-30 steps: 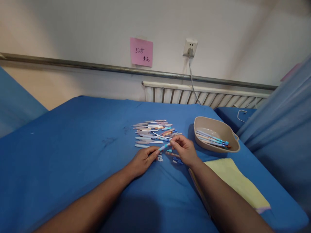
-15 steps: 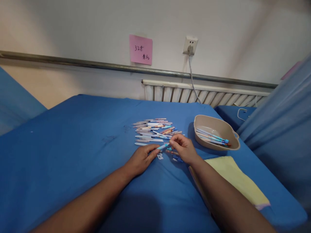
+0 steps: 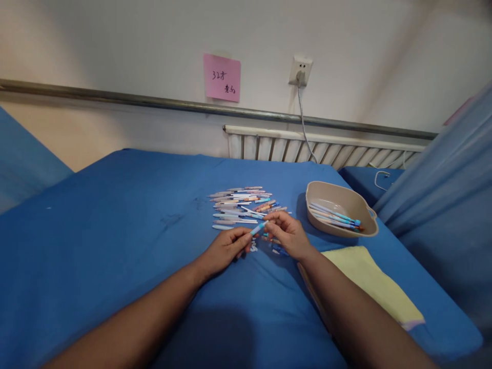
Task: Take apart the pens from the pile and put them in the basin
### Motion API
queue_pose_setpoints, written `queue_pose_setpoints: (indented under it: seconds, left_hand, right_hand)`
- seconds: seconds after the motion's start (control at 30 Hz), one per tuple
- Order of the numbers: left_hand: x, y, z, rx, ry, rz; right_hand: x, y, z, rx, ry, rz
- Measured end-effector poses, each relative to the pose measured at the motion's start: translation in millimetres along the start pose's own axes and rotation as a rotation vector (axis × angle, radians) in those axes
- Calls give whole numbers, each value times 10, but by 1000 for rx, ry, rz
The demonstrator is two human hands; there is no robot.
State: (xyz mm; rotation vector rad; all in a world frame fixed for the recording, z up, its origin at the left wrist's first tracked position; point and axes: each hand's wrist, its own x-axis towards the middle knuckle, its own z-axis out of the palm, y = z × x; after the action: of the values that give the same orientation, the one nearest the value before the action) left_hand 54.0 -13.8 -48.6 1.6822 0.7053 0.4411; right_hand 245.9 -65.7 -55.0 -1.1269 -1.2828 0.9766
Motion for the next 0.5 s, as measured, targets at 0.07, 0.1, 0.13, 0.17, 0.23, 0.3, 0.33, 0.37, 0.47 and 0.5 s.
queue_pose_setpoints:
  seconds: [0.07, 0.1, 0.13, 0.17, 0.23, 0.3, 0.33, 0.37, 0.47, 0.5]
  left_hand:
    - [5, -12, -15, -54, 17, -5]
    - [8, -13, -24, -73, 30, -11]
    - [11, -11, -33, -92, 44, -19]
    - [14, -7, -42, -110, 59, -29]
    - [22, 4, -53, -141, 85, -46]
    - [30, 11, -57, -160, 98, -52]
    - [33, 13, -56, -162, 99, -54]
    - [35, 12, -55, -160, 99, -53]
    - [36, -1, -50, -137, 93, -46]
    - [36, -10, -49, -128, 90, -42]
  right_hand:
    - [3, 36, -66, -164, -27, 11]
    - [6, 49, -100, -300, -50, 12]
    - [10, 55, -132, -454, -80, 5]
    - [13, 54, -157, -610, -114, -6]
    - [17, 33, -182, -871, -182, -26]
    - [19, 3, -173, -1029, -223, -32]
    - [19, -9, -159, -1076, -233, -27]
    - [20, -16, -143, -1108, -244, -20]
    - [21, -3, -103, -1135, -260, -5]
    - [23, 13, -97, -1125, -257, -12]
